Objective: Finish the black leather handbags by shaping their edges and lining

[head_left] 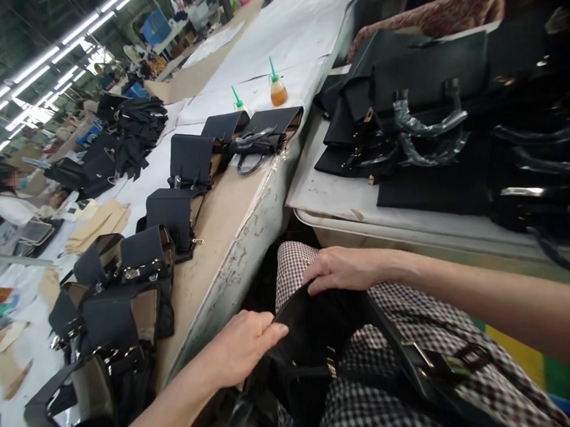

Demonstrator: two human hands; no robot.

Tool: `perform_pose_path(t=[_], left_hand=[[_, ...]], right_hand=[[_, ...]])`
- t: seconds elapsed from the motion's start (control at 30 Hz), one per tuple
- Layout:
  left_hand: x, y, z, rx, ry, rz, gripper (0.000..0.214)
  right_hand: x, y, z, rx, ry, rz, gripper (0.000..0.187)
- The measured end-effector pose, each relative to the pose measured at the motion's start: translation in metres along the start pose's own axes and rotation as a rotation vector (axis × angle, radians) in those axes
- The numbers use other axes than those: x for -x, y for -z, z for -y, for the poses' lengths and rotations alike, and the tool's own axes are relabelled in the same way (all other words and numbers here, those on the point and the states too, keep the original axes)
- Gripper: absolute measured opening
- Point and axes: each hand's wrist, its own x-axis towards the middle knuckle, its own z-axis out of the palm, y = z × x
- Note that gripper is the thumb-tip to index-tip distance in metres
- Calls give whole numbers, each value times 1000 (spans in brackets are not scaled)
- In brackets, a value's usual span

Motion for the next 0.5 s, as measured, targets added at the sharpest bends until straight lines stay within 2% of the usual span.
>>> perform_pose_path(t=[0.1,0.23,0.37,0.5], left_hand=[[20,-9,1,24,54,-36,44],[35,-30,10,155,176,-122,42],[40,-47,13,319,155,-219,43],[40,-47,9,347,116,-360,40]], right_hand=[[2,0,-8,-40,5,16,24],[7,-2,-23,-131,-21,-4,29],[12,-7,-33,-244,-47,-33,34],[11,-6,-34,-220,-29,-44,33]])
